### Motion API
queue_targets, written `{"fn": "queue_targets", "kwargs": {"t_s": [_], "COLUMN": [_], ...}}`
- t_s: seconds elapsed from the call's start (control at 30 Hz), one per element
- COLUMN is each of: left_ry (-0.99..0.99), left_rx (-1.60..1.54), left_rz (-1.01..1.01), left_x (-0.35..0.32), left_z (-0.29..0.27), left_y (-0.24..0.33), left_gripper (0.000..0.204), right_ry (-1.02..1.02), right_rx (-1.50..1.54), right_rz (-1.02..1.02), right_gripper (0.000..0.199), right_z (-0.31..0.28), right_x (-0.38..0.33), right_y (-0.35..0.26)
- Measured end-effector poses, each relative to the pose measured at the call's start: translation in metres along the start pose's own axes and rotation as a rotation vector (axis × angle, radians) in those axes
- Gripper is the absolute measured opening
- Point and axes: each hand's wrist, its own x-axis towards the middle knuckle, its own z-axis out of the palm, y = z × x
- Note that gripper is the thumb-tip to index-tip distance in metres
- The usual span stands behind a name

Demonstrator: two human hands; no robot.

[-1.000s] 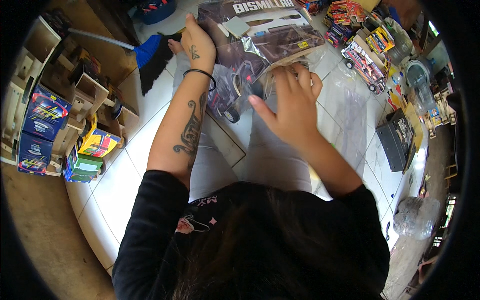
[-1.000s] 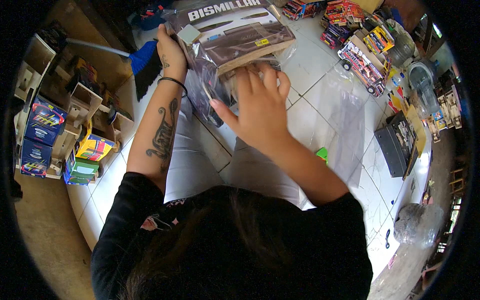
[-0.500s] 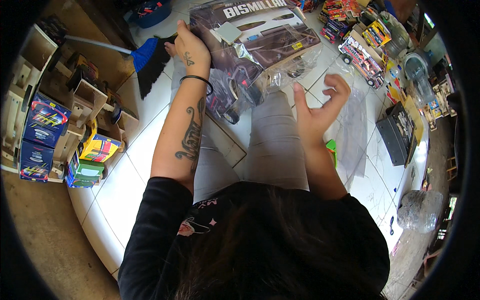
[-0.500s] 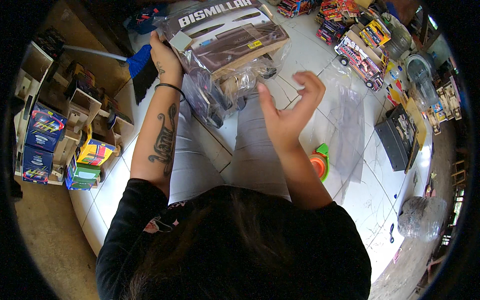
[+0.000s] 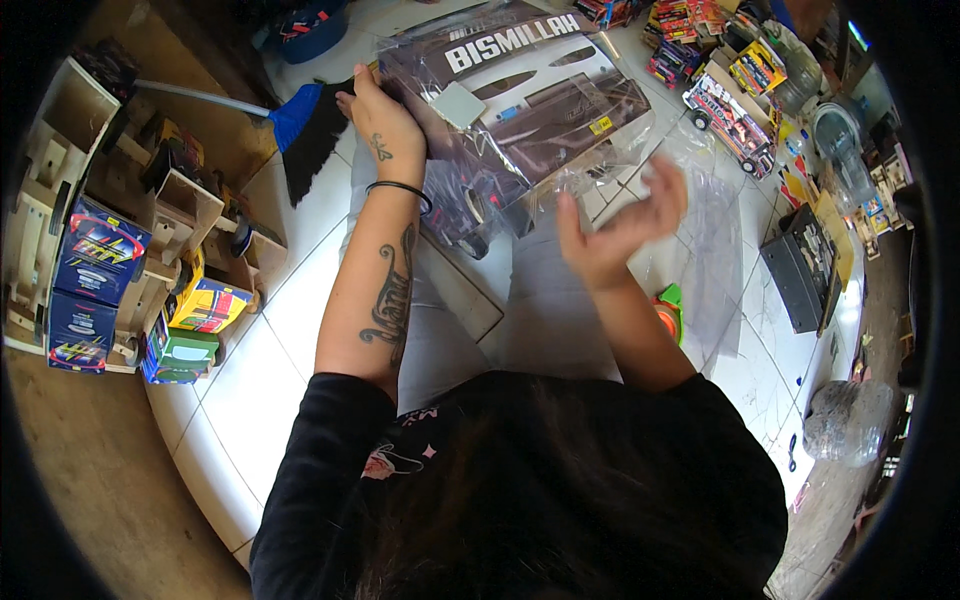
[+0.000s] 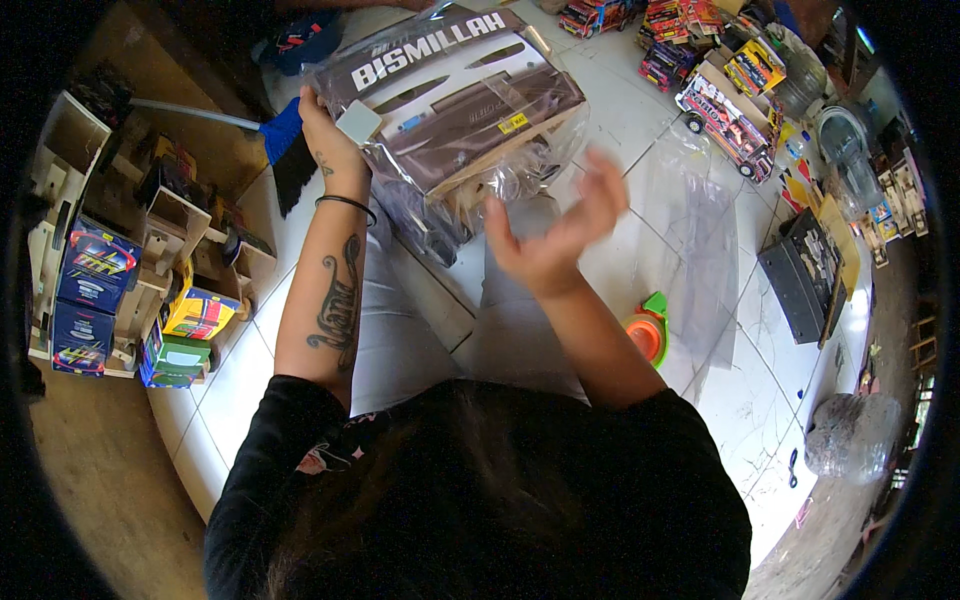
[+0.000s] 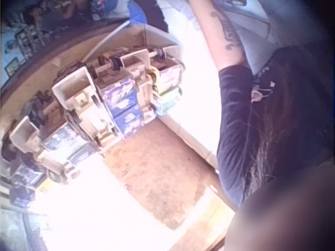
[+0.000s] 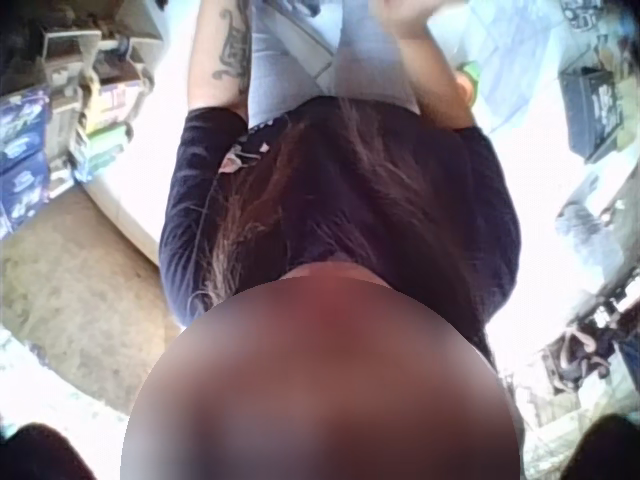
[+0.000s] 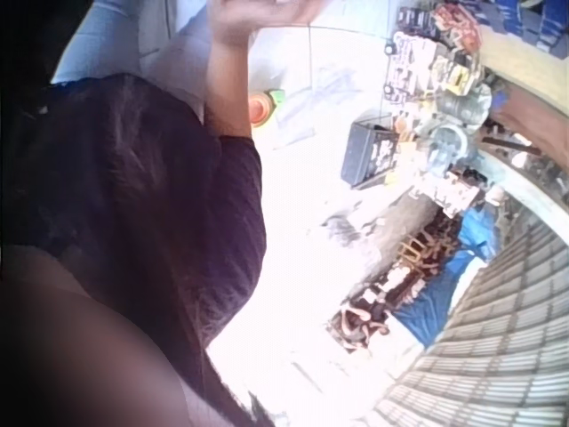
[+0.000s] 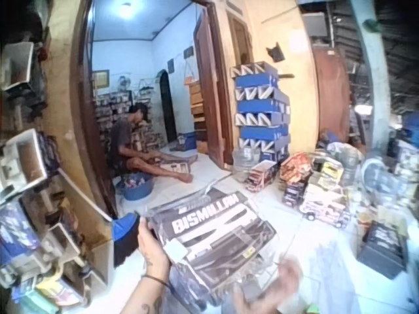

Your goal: The person sits on the floor and wraps a rectangular toy box in clear plastic wrap. They pull the wrap from a roll, encase the box, smooth the plastic, and use a handheld tape dispenser to secure the wrap. The wrapped box is set aside on the floor.

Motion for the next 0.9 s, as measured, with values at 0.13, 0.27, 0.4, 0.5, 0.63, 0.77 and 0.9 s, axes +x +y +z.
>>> {"fn": "queue_targets", "kwargs": {"t_s": [0.13,0.27,0.4,0.5,0.63,0.77,0.9], "left_ry": [0.015,-0.083,-0.050,0.022,-0.022,-0.074,0.122], "left_rx": [-0.021,-0.059,-0.025,0.030,-0.010,-0.074,0.032], "left_rz": [-0.045,-0.017,0.017,-0.005,0.042,0.086,0.030], "left_x": [-0.002,-0.006,-0.003,-0.002,-0.005,-0.008,-0.012], "left_z": [-0.002,-0.008,-0.005,0.000,-0.002,-0.005,-0.002], "left_y": [-0.004,-0.009,-0.011,-0.008,-0.004,-0.003,-0.001], "left_gripper": [0.073,0.078,0.076,0.072,0.069,0.067,0.066], "right_ry": [-0.565,-0.750,-0.744,-0.734,-0.659,-0.530,-0.676], "right_rx": [-0.184,-0.409,-0.463,-0.362,-0.125,-0.214,-0.253], "right_rz": [-0.224,-0.073,0.062,0.145,0.171,-0.002,0.053], "right_gripper": [0.037,0.032,0.036,0.028,0.038,0.047,0.048], "right_z": [-0.027,-0.024,-0.006,-0.003,-0.024,-0.042,-0.031], "right_x": [-0.004,0.001,0.014,0.019,0.011,-0.004,0.000], "right_y": [-0.013,-0.019,-0.024,-0.025,-0.024,-0.030,-0.032]}}
